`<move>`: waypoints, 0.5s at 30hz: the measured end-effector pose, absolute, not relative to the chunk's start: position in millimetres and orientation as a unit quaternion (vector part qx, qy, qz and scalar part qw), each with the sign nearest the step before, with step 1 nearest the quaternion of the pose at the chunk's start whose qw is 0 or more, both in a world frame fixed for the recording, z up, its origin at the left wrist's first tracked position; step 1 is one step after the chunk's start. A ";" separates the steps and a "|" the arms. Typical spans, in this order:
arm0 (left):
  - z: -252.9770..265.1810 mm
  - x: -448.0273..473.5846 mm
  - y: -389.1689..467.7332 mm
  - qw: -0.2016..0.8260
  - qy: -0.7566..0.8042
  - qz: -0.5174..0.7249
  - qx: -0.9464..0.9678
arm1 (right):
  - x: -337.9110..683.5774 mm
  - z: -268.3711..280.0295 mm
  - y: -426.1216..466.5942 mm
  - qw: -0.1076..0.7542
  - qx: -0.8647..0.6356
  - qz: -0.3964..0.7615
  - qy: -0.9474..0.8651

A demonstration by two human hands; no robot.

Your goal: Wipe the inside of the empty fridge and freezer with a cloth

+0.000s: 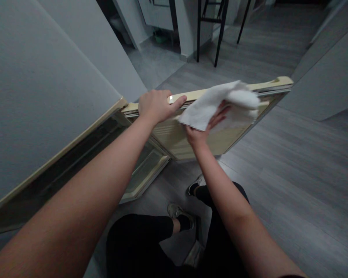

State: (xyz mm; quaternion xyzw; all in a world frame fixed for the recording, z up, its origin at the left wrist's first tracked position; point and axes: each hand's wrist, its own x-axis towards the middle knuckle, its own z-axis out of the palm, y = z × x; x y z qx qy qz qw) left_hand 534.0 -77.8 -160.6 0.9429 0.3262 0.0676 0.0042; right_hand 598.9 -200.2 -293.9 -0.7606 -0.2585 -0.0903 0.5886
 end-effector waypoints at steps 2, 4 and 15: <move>-159.6 533.5 -78.0 0.004 0.329 0.061 0.942 | 560.4 -307.0 -179.2 0.476 -0.778 -0.039 -0.409; -158.8 532.9 -78.8 0.010 0.332 0.062 0.941 | 544.0 -327.8 -170.5 0.377 -0.762 0.000 -0.527; -155.8 532.2 -81.4 0.056 0.343 0.055 0.936 | 659.2 -396.1 -273.5 0.609 -0.793 -0.023 0.008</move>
